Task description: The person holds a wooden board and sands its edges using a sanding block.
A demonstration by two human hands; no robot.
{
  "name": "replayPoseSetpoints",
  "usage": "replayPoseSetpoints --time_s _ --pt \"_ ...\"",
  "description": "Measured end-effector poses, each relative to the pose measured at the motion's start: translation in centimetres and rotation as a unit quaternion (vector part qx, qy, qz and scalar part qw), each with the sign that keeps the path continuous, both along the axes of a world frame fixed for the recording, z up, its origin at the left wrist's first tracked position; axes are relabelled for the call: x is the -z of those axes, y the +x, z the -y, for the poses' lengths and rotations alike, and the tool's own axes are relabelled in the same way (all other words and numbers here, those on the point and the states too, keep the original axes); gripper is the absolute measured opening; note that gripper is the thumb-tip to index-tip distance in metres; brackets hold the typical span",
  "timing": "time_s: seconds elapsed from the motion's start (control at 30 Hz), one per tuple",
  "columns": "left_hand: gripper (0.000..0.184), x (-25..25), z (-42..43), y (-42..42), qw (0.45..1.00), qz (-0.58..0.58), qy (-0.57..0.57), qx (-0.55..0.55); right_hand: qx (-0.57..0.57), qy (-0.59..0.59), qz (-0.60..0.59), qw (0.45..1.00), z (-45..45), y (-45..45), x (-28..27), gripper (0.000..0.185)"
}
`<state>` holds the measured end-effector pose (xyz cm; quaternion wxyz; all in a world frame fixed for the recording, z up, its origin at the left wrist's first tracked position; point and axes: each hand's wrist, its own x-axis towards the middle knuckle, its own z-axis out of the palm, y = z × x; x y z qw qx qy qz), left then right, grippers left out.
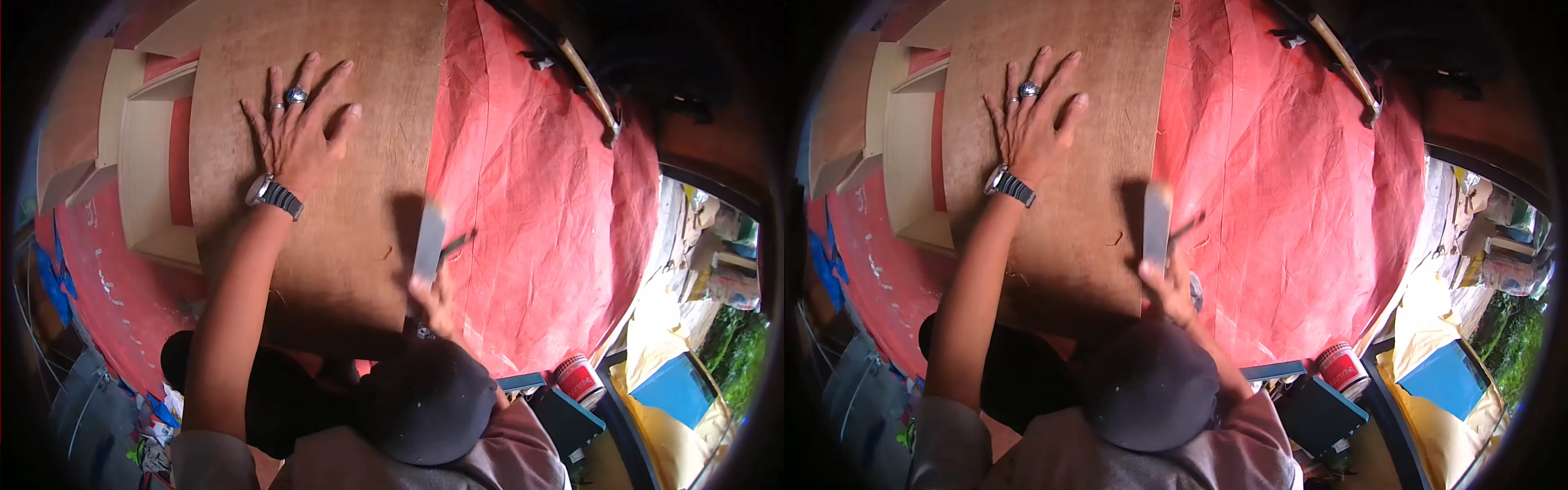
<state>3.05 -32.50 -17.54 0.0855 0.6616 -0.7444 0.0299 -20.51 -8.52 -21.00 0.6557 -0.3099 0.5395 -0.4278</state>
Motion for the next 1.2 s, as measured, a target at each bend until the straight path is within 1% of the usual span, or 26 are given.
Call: replayPoseSetpoints --time_s 0.03,0.1,0.17,0.23,0.27,0.3,0.33,0.4,0.43,0.5,0.53,0.57,0.6,0.67,0.7,0.73,0.8,0.83,0.87,0.93,1.0,1.03,1.07,1.1,1.13,1.2 --pt "0.061 0.1 -0.1 0.1 1.000 -0.001 0.000 0.002 -0.017 0.067 0.040 0.997 -1.9 -0.7 -1.2 0.079" --pt "0.061 0.0 0.1 0.2 1.000 0.000 -0.004 0.006 -0.043 0.105 0.068 0.991 -2.1 -2.6 -1.4 0.075" --pt "0.061 0.1 0.0 0.2 1.000 0.000 -0.008 0.008 -0.064 0.053 0.037 0.996 -0.1 -4.4 -0.3 0.070" --pt "0.061 0.1 -0.2 0.3 1.000 -0.010 -0.007 0.010 0.017 0.140 0.076 0.987 2.8 -5.9 -1.0 0.040" --pt "0.061 0.1 0.0 0.4 1.000 -0.013 -0.008 0.010 0.063 0.181 0.102 0.976 4.6 -6.4 -2.2 0.030" --pt "0.062 0.3 0.0 0.5 0.999 -0.024 -0.015 0.017 0.109 0.206 0.058 0.971 5.7 -6.5 -2.0 0.026" --pt "0.063 0.3 0.0 0.6 1.000 -0.022 -0.010 0.017 0.106 0.216 0.043 0.970 6.1 -7.5 -1.4 0.034" --pt "0.066 -0.1 -0.2 0.6 1.000 -0.008 -0.008 0.022 0.023 0.157 -0.066 0.985 6.5 -9.4 -1.2 0.051" --pt "0.067 -0.3 -0.4 0.4 0.999 -0.021 -0.007 0.026 0.023 0.108 -0.142 0.984 6.4 -9.5 -0.2 0.067" --pt "0.069 -0.5 -1.1 -0.6 0.998 -0.049 -0.005 0.035 0.025 0.096 -0.178 0.979 5.0 -10.3 1.0 0.074" --pt "0.069 -1.0 -2.7 -2.2 0.996 -0.053 0.032 0.070 0.028 0.087 -0.195 0.977 4.8 -10.8 2.0 0.078" --pt "0.070 -2.0 -5.6 -4.7 0.990 -0.058 0.069 0.106 0.046 0.068 -0.189 0.978 3.9 -11.6 3.9 0.070" --pt "0.072 -4.2 -9.0 -7.8 0.969 -0.121 0.151 0.154 0.063 0.050 -0.184 0.980 3.1 -12.4 5.8 0.061" --pt "0.063 0.0 -18.1 -11.2 0.899 -0.173 0.167 0.367 0.088 -0.020 -0.175 0.980 2.4 -13.6 8.6 0.046" --pt "0.060 0.7 -21.5 -12.3 0.876 -0.227 0.138 0.403 0.097 -0.077 -0.173 0.977 2.8 -13.4 8.5 0.038" --pt "0.057 0.9 -23.4 -12.9 0.847 -0.282 0.110 0.437 0.091 -0.041 -0.204 0.974 3.4 -13.3 7.3 0.038" --pt "0.071 -2.2 -24.2 -11.4 0.870 -0.222 0.177 0.403 0.076 0.037 -0.265 0.960 3.8 -13.9 5.3 0.038" --pt "0.076 -2.4 -24.2 -9.5 0.891 -0.209 0.171 0.366 0.117 -0.037 -0.203 0.972 3.6 -14.8 8.7 0.040" --pt "0.081 -2.8 -24.2 -7.5 0.909 -0.195 0.167 0.329 0.113 -0.032 -0.218 0.969 2.9 -16.0 11.3 0.041" --pt "0.083 -2.5 -22.0 -3.5 0.947 -0.213 0.074 0.229 0.101 -0.010 -0.257 0.961 1.9 -17.0 10.9 0.042" --pt "0.076 -5.8 -19.8 -3.0 0.973 -0.195 0.117 0.030 0.088 0.002 -0.282 0.955 1.6 -17.7 10.7 0.043" --pt "0.086 -5.2 -19.7 -3.2 0.976 -0.181 0.118 0.006 0.082 0.006 -0.291 0.953 1.5 -18.0 10.7 0.044" --pt "0.089 -3.4 -20.4 -3.9 0.985 -0.137 0.100 0.037 0.073 0.012 -0.300 0.951 1.2 -18.2 10.6 0.044" --pt "0.087 -4.6 -20.6 -5.0 0.973 -0.114 0.173 0.102 0.064 0.017 -0.311 0.948 1.0 -18.7 10.5 0.045" --pt "0.082 -4.1 -21.3 -5.8 0.953 -0.130 0.203 0.181 0.057 0.019 -0.320 0.946 1.2 -18.9 10.7 0.045" --pt "0.073 -1.5 -25.2 -8.0 0.868 -0.244 0.205 0.380 0.045 0.023 -0.336 0.940 1.4 -19.3 11.1 0.046"
